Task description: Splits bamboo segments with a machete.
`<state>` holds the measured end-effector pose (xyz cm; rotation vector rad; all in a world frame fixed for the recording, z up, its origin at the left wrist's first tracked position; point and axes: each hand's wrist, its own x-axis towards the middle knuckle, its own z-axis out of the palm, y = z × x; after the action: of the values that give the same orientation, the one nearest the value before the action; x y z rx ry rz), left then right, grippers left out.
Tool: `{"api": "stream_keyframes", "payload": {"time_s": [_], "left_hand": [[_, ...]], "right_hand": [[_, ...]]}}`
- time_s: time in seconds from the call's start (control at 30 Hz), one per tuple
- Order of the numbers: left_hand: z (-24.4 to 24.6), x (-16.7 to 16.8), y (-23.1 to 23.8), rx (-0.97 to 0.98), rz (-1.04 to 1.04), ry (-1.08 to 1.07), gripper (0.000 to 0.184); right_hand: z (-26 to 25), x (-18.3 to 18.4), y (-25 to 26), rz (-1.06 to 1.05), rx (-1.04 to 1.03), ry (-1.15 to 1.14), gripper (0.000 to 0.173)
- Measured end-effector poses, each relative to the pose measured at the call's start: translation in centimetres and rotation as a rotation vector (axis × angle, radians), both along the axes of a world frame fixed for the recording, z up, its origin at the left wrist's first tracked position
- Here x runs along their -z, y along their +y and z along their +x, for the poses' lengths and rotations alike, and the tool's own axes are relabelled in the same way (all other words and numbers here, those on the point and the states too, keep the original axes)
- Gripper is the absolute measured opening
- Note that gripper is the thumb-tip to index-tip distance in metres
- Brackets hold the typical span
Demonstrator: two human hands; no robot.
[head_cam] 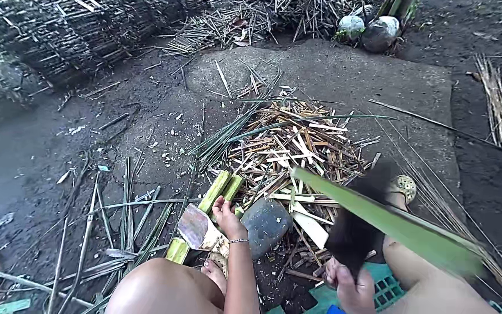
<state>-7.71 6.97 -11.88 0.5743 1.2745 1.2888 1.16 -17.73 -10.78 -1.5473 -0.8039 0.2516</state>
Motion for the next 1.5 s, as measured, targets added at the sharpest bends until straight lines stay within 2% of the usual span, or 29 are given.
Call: {"api": "stream_keyframes", "payload": {"time_s": [0.03,0.07,0.1,0.13,0.2,0.23,0.27,0.33,0.43,0.5,0.53,0.57,0.6,0.63,0.67,0.7,0.73,0.8,0.87,0.93,1.0,1.03,1.07,1.1,1.17,1.2,1.3,1.43,1.5], "left_hand": [[0.0,-0.1,0.1,0.005,0.003,0.002,0.034],[-0.1,-0.2,0.2,0.011,0.007,0.003,0.034],[-0.1,-0.3,0.4,0.015,0.01,0.005,0.034],[0.0,-0.4,0.5,0.015,0.011,0.007,0.034],[0.0,-0.3,0.3,0.002,0.006,0.006,0.033],[-0.1,-0.2,0.2,0.002,0.005,0.009,0.034],[-0.1,-0.3,0.4,0.003,0.014,0.008,0.034],[-0.1,-0.1,0.3,-0.01,0.022,0.015,0.033],[-0.2,0.4,0.1,-0.01,0.008,0.011,0.033],[0.0,0.3,0.0,-0.001,0.016,0.005,0.034],[0.1,0.2,0.1,0.007,0.028,0.008,0.034],[0.1,0.2,0.3,0.02,0.036,0.005,0.035],[0.2,0.1,0.3,0.031,0.043,-0.008,0.035],[0.4,0.1,0.3,0.04,0.052,-0.028,0.035],[0.5,0.2,0.2,0.059,0.065,-0.048,0.036],[0.4,0.2,-0.1,0.1,0.077,-0.059,0.038],[0.4,0.2,-0.2,0.162,0.098,-0.061,0.042],[0.4,0.4,0.0,0.332,0.189,-0.053,0.058],[-0.1,1.3,-0.7,0.532,0.298,-0.036,0.084],[0.4,0.8,-0.9,0.656,0.41,-0.057,0.102],[1.1,-0.1,-1.2,0.659,0.497,-0.115,0.111],[1.1,-0.3,-1.2,0.644,0.514,-0.144,0.114],[1.1,-0.3,-1.2,0.637,0.506,-0.164,0.115],[1.0,-0.2,-1.0,0.655,0.492,-0.17,0.116],[0.7,0.5,-0.6,0.775,0.47,-0.113,0.123],[0.5,0.9,-0.7,0.842,0.451,-0.053,0.124],[1.2,1.5,-1.0,0.98,0.358,0.175,0.111],[2.7,2.0,-2.0,0.917,0.305,0.489,0.055],[2.7,1.6,-1.2,0.964,0.337,0.644,0.047]], "right_hand": [[0.0,0.4,0.4,0.091,-0.004,0.0,0.037],[0.1,1.2,0.2,0.059,0.026,-0.042,0.036],[0.4,2.2,-0.7,-0.129,0.067,-0.11,0.041],[0.8,2.7,-1.5,-0.445,0.043,-0.149,0.047],[2.1,3.0,-1.1,-1.107,-0.163,0.059,0.051],[2.2,3.4,-0.6,-1.236,-0.193,0.128,0.052],[2.3,3.2,0.0,-1.248,-0.194,0.138,0.053],[2.1,2.2,-0.4,-1.067,-0.155,0.049,0.053],[0.7,1.3,-1.0,-0.52,0.008,-0.15,0.057],[0.3,1.7,-0.5,-0.183,0.07,-0.108,0.055],[-0.1,2.2,-0.4,-0.126,0.094,-0.076,0.049],[-0.3,3.1,-0.7,-0.185,0.124,-0.087,0.049],[-0.3,3.7,-1.4,-0.397,0.114,-0.124,0.051],[0.1,3.6,-1.8,-0.712,0.018,-0.085,0.049],[0.7,3.9,-1.5,-1.032,-0.111,0.033,0.05],[0.9,4.8,-1.1,-1.251,-0.194,0.125,0.052],[0.9,5.4,-0.6,-1.354,-0.227,0.157,0.053],[1.2,5.1,0.4,-1.368,-0.229,0.135,0.056],[0.7,4.2,-0.4,-1.303,-0.21,0.113,0.055],[0.1,2.8,-0.6,-1.115,-0.146,0.027,0.053],[-0.9,2.6,-0.9,-0.821,-0.006,-0.112,0.046],[-1.6,2.8,-1.0,-0.75,0.05,-0.129,0.044],[-2.0,3.1,-1.0,-0.774,0.066,-0.104,0.044],[-1.8,3.2,-1.0,-0.908,0.015,-0.026,0.045],[-0.1,4.1,-0.3,-1.305,-0.174,0.158,0.051],[0.2,4.7,0.0,-1.395,-0.219,0.197,0.052],[0.7,5.1,0.9,-1.435,-0.236,0.16,0.053],[0.5,3.3,1.5,-1.458,-0.231,0.134,0.05],[0.7,1.4,2.2,-1.441,-0.248,0.169,0.048]]}}
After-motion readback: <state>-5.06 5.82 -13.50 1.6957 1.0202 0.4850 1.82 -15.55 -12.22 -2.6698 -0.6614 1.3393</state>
